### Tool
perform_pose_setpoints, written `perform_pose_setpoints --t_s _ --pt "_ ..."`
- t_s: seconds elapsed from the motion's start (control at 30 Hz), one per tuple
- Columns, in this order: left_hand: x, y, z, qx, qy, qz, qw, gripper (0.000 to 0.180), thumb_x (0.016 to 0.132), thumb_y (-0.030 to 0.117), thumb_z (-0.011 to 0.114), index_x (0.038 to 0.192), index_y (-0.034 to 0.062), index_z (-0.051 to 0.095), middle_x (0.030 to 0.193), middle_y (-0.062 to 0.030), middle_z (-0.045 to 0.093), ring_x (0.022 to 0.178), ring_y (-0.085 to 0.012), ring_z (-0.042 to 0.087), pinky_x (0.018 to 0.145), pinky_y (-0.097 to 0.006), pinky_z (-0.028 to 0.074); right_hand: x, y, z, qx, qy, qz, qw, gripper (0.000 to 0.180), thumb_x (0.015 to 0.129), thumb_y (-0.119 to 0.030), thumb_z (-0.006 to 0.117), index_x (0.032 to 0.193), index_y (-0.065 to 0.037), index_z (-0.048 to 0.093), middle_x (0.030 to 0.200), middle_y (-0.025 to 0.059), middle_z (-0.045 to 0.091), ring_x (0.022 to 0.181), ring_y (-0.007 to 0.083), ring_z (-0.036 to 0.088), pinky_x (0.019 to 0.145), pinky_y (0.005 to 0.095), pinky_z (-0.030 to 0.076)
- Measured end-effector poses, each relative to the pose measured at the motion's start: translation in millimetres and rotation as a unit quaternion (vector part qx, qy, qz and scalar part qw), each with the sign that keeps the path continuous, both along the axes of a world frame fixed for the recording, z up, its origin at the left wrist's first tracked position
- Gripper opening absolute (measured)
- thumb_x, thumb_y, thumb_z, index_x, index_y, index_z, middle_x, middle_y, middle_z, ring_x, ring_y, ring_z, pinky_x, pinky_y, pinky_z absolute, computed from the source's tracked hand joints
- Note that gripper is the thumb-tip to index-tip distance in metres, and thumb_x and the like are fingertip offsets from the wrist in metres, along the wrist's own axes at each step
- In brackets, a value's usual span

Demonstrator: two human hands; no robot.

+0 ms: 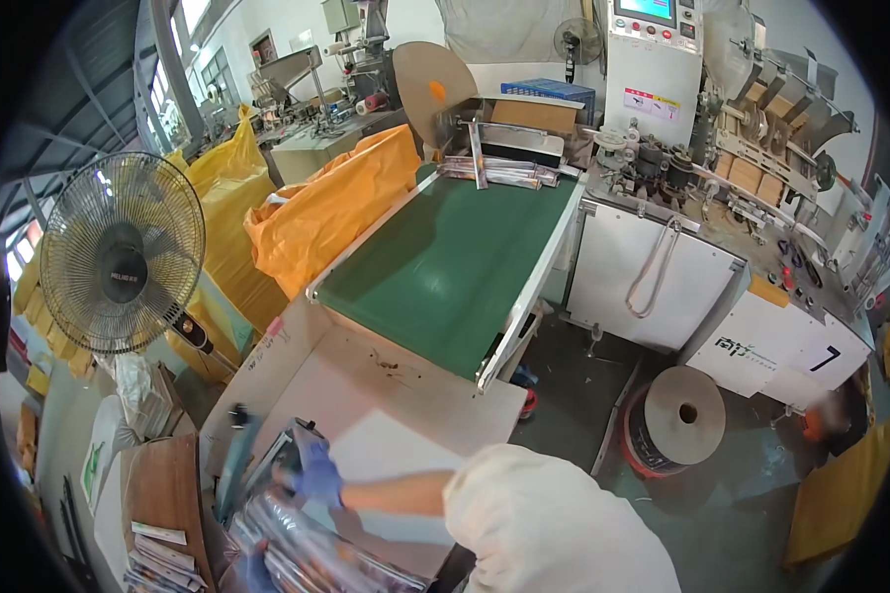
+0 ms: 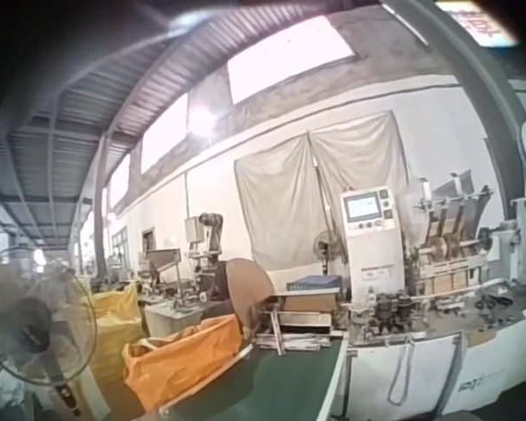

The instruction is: Package stacks of paper products from a conveyor belt into plastic bags and apply labels.

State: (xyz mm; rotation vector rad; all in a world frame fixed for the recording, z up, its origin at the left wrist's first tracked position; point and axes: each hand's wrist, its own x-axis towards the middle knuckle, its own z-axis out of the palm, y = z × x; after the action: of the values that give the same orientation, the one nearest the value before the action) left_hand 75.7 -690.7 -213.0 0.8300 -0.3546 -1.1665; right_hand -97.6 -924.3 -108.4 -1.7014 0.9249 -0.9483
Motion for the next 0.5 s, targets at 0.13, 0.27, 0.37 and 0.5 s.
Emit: perform_pose_setpoints --t_s 0.13,0.27,0.37,0.5 --pt "-47.2 67.2 -9.3 -0.14 0.077 -0.045 0.986 0.042 0.081 0.023 0.057 0.115 0.0007 0.049 0.107 -0.0142 0.057 0.082 -0.027 0.059 0.084 -0.034 0.045 -53.5 117.3 -24.0 0.164 0.146 0.324 0.92 0.086 0.081 -0.044 0.057 0.137 0.004 0.013 0.138 0.0293 0.02 0.132 0.0352 0.015 0.107 0.0401 0.019" --pt "-239.9 79.6 77.8 0.204 0.119 0.206 0.95 0.03 0.083 0.015 0.059 0.11 0.0019 0.056 0.098 -0.0064 0.061 0.088 -0.0156 0.058 0.081 -0.029 0.045 -168.1 142.8 -57.1 0.218 0.0 0.393 0.893 0.052 0.08 -0.026 0.061 0.119 0.003 0.042 0.111 0.0134 0.052 0.103 0.0215 0.049 0.091 0.0333 0.039" --pt "-342.6 69.2 63.6 0.198 0.006 0.178 0.964 0.051 0.076 0.025 0.069 0.117 0.001 0.05 0.112 -0.0081 0.054 0.101 -0.0159 0.052 0.09 -0.03 0.041 -243.7 86.1 -21.2 0.494 0.11 0.445 0.739 0.059 0.064 -0.01 0.074 0.116 -0.003 0.047 0.1 0.009 0.058 0.092 0.0187 0.056 0.081 0.0325 0.047" --pt "-371.6 76.1 103.2 0.148 -0.161 0.326 0.92 0.112 0.064 0.037 0.078 0.141 0.0031 0.003 0.142 -0.014 0.021 0.13 -0.0207 0.02 0.106 -0.031 0.019 -246.2 89.4 -14.2 0.361 0.075 0.47 0.802 0.075 0.056 -0.022 0.079 0.119 -0.001 0.046 0.104 0.0096 0.059 0.093 0.0199 0.058 0.082 0.0324 0.047"
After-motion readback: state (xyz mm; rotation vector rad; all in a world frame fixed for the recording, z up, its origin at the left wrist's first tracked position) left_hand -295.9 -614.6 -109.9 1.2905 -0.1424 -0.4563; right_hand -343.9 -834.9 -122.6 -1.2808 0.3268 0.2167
